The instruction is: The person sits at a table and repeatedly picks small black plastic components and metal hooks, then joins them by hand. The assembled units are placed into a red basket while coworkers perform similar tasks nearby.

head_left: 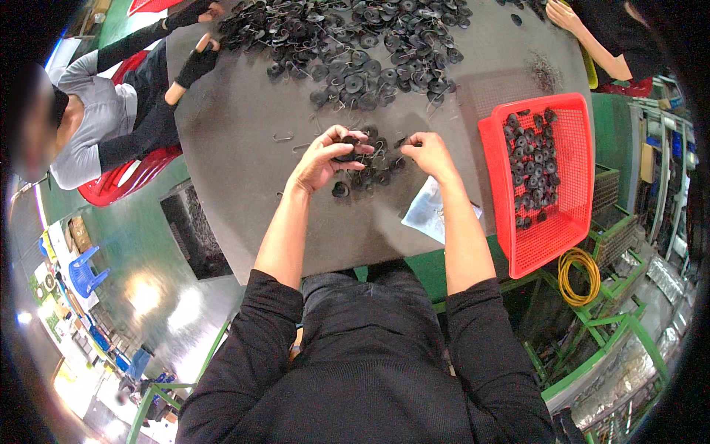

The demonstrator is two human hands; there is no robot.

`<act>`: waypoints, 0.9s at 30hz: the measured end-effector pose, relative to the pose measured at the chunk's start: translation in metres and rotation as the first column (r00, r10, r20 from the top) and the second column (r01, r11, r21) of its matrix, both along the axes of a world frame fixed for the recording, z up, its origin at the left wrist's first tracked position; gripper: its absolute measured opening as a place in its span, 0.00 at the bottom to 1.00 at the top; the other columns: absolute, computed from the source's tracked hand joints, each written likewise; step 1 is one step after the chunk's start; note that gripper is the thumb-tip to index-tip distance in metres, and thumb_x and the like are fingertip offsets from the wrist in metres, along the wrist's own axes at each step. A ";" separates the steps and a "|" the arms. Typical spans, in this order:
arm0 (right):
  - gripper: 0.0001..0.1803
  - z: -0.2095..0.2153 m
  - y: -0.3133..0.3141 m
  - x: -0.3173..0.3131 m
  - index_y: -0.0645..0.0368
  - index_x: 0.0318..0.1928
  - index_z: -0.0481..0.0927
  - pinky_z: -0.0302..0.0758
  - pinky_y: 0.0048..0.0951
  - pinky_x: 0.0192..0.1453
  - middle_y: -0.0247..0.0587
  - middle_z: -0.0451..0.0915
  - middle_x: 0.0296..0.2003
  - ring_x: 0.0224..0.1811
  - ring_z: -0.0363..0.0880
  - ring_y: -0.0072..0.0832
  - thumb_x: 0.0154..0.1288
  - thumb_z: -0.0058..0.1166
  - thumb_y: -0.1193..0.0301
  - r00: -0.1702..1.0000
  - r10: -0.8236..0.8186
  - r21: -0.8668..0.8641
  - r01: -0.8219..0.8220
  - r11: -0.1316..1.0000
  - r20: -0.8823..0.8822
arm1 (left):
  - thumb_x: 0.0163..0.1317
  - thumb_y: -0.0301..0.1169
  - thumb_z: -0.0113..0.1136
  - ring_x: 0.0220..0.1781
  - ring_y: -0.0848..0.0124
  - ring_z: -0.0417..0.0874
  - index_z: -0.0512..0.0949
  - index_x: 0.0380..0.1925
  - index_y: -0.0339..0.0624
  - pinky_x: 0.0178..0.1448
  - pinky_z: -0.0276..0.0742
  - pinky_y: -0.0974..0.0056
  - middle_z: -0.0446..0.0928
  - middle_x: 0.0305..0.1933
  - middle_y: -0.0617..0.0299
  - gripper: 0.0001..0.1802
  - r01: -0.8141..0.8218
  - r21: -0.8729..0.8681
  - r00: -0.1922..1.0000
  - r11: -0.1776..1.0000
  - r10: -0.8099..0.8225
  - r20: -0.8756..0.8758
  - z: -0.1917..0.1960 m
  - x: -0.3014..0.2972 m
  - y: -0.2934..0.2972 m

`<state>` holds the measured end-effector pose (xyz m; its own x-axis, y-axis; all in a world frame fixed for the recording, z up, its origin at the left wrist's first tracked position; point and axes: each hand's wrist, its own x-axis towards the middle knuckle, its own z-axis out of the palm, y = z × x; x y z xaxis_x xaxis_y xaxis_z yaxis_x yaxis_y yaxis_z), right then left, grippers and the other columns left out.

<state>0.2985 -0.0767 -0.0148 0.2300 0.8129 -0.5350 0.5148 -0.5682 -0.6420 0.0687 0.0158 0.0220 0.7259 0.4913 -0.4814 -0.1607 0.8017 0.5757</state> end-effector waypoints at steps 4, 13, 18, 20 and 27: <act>0.10 0.018 -0.023 0.005 0.60 0.31 0.73 0.50 0.11 0.14 0.26 0.66 0.23 0.19 0.60 0.11 0.59 0.55 0.67 0.645 -0.468 -0.401 0.261 0.878 -0.604 | 0.58 0.33 0.58 0.38 0.70 0.80 0.72 0.35 0.46 0.32 0.77 0.69 0.77 0.36 0.63 0.07 -0.022 0.097 0.975 0.995 0.042 -0.217 -0.012 0.001 0.005; 0.06 0.015 -0.044 -0.017 0.58 0.31 0.70 0.49 0.11 0.14 0.28 0.65 0.24 0.18 0.56 0.11 0.62 0.52 0.70 -0.228 -0.547 -0.588 0.196 0.785 -0.806 | 0.60 0.51 0.53 0.20 0.83 0.66 0.80 0.39 0.41 0.24 0.62 0.74 0.70 0.20 0.72 0.24 0.404 0.302 0.749 0.863 -0.123 -0.651 -0.007 0.061 -0.010; 0.07 0.028 -0.037 -0.022 0.59 0.31 0.73 0.50 0.15 0.15 0.28 0.69 0.24 0.17 0.59 0.13 0.59 0.55 0.69 0.151 -0.539 -0.505 0.214 0.836 -0.829 | 0.63 0.51 0.51 0.19 0.84 0.65 0.80 0.40 0.42 0.21 0.60 0.76 0.70 0.22 0.72 0.23 0.490 0.392 0.769 0.779 -0.174 -0.615 -0.012 0.066 -0.019; 0.08 0.028 -0.035 -0.023 0.59 0.33 0.74 0.52 0.17 0.16 0.29 0.71 0.25 0.17 0.61 0.14 0.58 0.57 0.69 0.338 -0.490 -0.433 0.232 0.871 -0.804 | 0.64 0.50 0.50 0.20 0.83 0.65 0.80 0.40 0.43 0.22 0.60 0.76 0.70 0.22 0.72 0.22 0.474 0.267 0.817 0.839 -0.306 -0.489 -0.010 0.064 -0.019; 0.13 0.048 -0.022 -0.040 0.62 0.42 0.74 0.64 0.21 0.19 0.33 0.75 0.24 0.20 0.70 0.18 0.59 0.57 0.70 0.695 -0.506 -0.082 0.547 0.833 -0.511 | 0.65 0.47 0.49 0.21 0.83 0.66 0.77 0.46 0.47 0.21 0.60 0.76 0.72 0.26 0.71 0.19 0.374 0.237 0.788 0.897 -0.172 -0.591 -0.013 0.054 -0.025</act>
<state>0.2590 -0.0991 0.0333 0.3541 0.6799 -0.6421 -0.2533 -0.5912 -0.7657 0.1224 -0.0096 0.0089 0.5205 0.5116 -0.6836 0.4546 0.5116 0.7291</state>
